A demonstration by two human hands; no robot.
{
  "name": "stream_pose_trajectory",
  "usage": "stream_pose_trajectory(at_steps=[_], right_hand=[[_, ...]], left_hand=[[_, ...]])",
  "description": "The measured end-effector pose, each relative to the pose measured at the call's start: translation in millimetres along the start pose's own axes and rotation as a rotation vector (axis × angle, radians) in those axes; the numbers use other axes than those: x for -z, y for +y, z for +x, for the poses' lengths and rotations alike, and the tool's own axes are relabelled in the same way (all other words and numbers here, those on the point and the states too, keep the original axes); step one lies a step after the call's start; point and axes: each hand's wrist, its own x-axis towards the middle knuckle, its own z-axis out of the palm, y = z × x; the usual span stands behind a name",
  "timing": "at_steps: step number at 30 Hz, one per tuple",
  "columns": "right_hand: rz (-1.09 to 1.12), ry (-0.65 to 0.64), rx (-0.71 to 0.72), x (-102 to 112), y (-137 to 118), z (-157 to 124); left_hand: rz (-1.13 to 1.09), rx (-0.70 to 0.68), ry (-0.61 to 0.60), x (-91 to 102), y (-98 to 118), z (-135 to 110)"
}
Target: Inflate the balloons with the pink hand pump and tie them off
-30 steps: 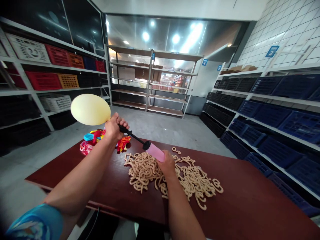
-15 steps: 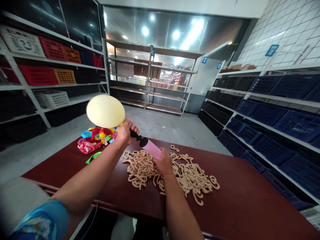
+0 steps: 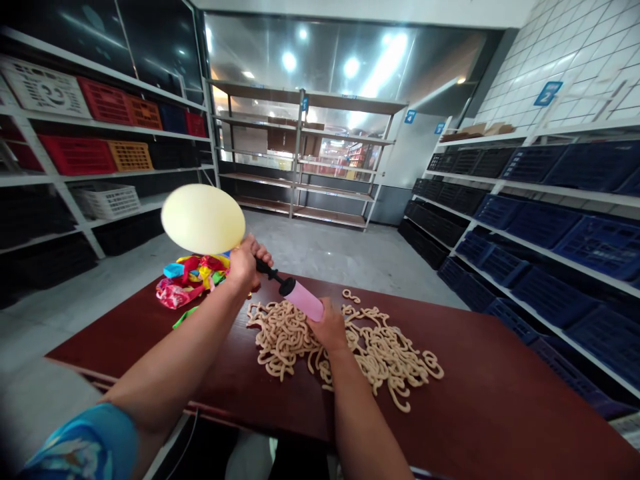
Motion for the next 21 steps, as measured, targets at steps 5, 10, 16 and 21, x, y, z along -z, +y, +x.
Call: stream_pose_trajectory(at_steps=[5,10,16,21], right_hand=[[-0.008,-0.01,0.023,1,-3,-1],[-0.004,0.003,-0.005,5,0,2],[-0.033,0.05,-0.015,10,11,6],[-0.049,0.0,-0.022,7,10,4]], left_hand=[[-0.012,0.085,0.027,3.4,-36,-7],[-0.03,0.018,-0.021,1.4,-7,-6],[-0.061,-0.079,-0.022,6.5,53,4],[-0.053,-0.07,0.013,13.8,34,6]])
